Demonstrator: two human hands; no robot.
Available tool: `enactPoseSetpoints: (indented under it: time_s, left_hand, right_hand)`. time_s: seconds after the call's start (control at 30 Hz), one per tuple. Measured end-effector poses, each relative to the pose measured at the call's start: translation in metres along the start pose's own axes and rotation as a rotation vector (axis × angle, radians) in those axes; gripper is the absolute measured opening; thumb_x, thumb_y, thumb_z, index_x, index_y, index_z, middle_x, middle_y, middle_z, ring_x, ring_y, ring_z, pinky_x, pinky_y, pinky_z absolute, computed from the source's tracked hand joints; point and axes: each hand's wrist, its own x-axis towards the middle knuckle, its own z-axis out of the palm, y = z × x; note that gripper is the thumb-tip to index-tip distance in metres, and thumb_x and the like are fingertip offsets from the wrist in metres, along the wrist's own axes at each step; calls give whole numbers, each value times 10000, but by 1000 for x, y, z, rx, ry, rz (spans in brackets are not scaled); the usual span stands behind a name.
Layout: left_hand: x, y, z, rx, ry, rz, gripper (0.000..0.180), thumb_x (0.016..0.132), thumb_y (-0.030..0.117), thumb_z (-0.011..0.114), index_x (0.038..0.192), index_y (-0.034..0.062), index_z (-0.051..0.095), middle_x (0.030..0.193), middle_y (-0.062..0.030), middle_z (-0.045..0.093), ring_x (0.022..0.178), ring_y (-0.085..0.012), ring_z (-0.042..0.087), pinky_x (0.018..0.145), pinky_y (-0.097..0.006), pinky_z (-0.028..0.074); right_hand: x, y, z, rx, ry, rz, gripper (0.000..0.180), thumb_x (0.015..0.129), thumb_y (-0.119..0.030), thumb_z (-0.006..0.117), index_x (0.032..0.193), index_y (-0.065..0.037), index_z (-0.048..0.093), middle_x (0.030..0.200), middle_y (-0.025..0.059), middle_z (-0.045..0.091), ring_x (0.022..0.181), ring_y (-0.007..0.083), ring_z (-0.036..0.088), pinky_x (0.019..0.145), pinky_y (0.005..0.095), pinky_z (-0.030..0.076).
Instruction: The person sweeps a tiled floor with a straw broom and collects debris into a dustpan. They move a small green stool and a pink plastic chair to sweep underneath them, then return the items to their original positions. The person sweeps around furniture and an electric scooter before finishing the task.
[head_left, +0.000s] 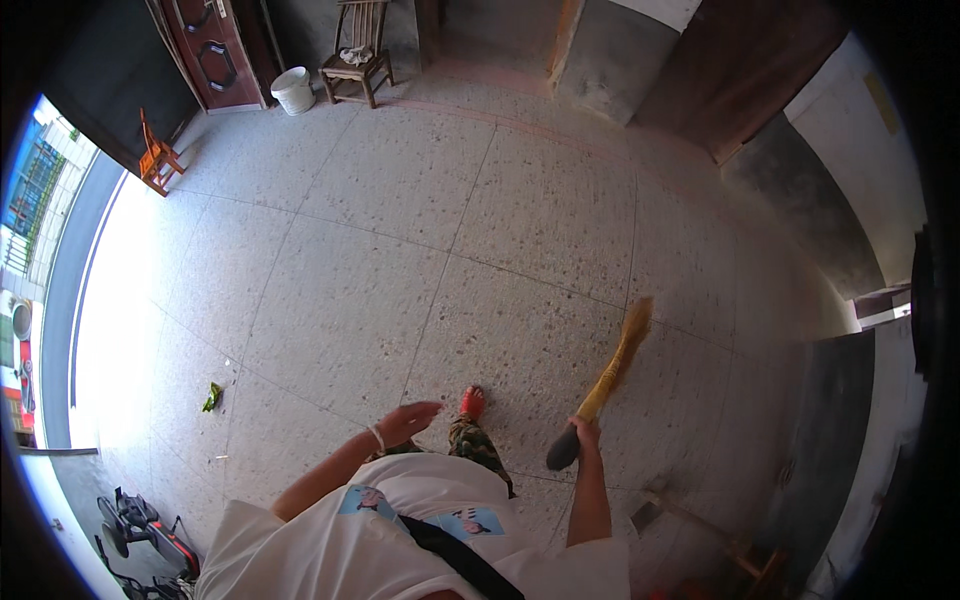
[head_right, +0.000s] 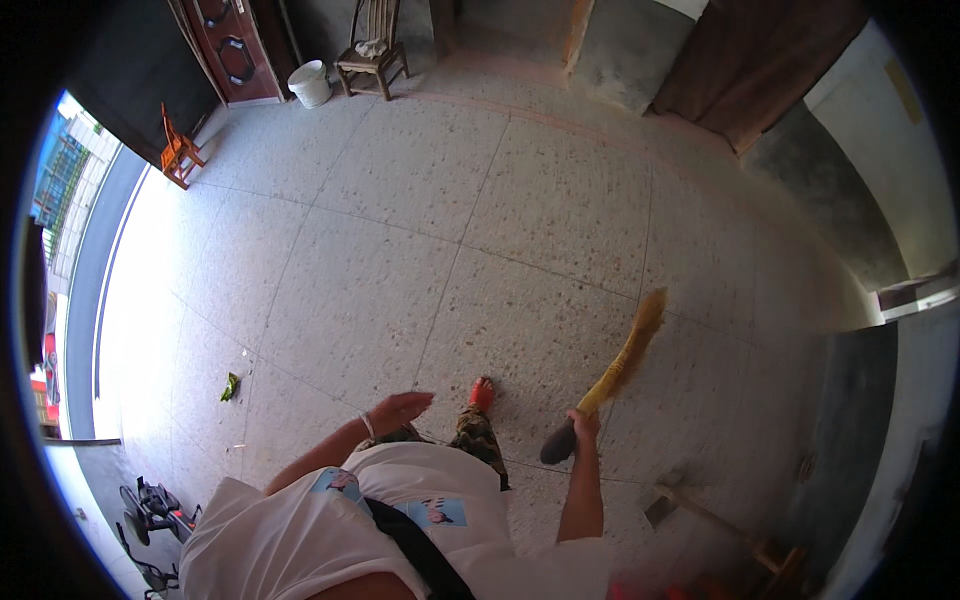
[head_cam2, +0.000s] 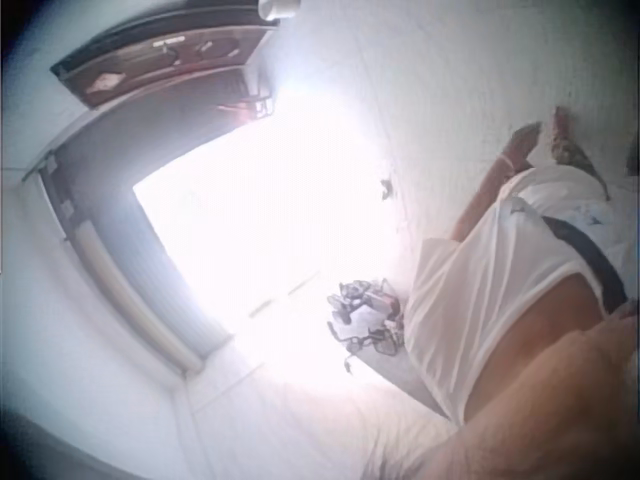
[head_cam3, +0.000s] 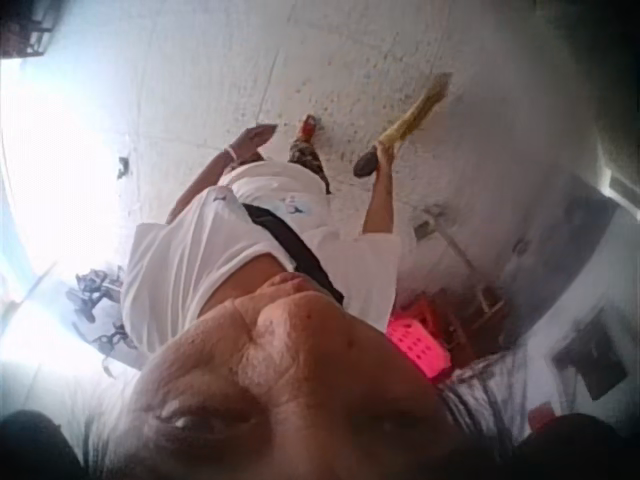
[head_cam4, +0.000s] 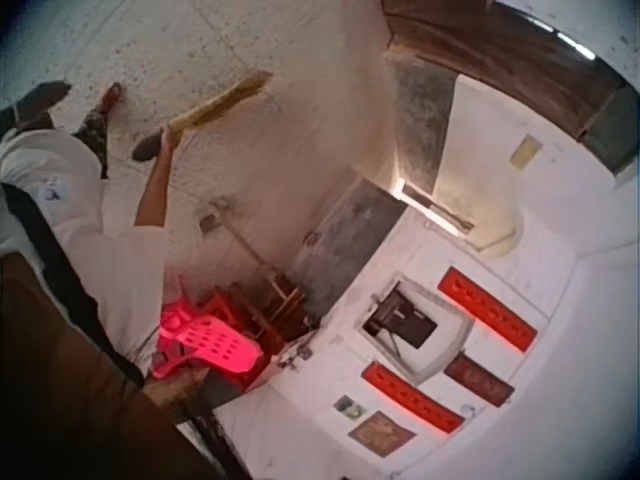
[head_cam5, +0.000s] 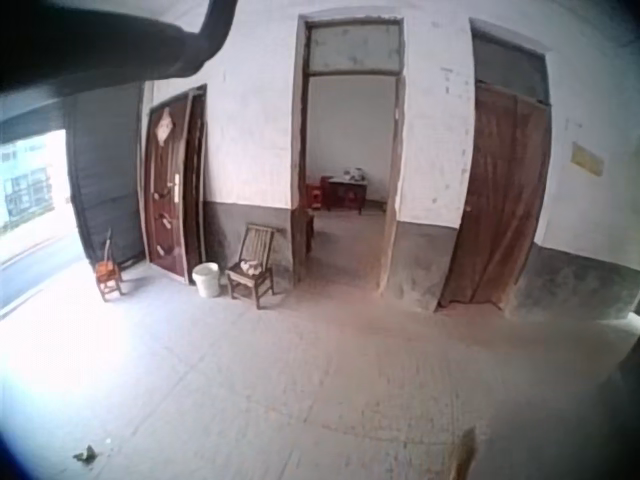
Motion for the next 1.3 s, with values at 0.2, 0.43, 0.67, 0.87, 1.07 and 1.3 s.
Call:
enactPoseSetpoints:
  time_s: [0.2,0.43,0.67,0.87,1.07,1.3]
  left_hand:
    - [89,300,-39,-139,-278,552,310,850,86,488,1139,-23,507,1107,-162,548,1037,-272,526,900,-376,396]
    - [127,422,-40,-332,-100,1346,185,833,169,527,902,12,597,863,-110,602,860,-237,589,789,-409,456]
    - [177,429,-107,-369,241,1463,142,744,126,596,777,-10,622,751,-103,619,717,-208,609,715,-399,495]
    - [236,428,-195,-202,498,1394,149,786,122,563,827,20,664,787,-104,644,735,-229,627,743,-408,516]
    - [300,358,-303,19,-67,859,231,727,-19,538,951,-37,591,854,-157,608,771,-246,605,745,-310,486]
    - [352,215,-308,102,55,253,296,717,-42,538,996,31,604,891,-144,629,796,-256,616,704,-323,483]
  right_hand:
    - [23,-51,83,-108,-152,133,446,608,-176,690,984,-8,518,820,71,524,841,241,526,734,377,435]
    - [19,-122,153,148,-706,219,338,702,-94,591,1011,-44,465,647,102,535,462,192,534,418,330,453]
    - [104,-208,175,36,-460,-20,355,707,-91,556,1032,-25,431,683,126,537,490,222,548,440,345,472]
    - [190,-263,234,-456,-89,106,495,615,-214,672,1045,-24,518,846,96,574,750,190,559,635,319,447]
    - [174,-233,361,-378,-502,-151,614,574,-226,704,1096,11,485,957,113,571,882,218,549,750,316,448]
    - [127,-371,355,119,-923,308,428,724,-93,595,1116,-12,444,709,94,550,499,183,544,448,323,478]
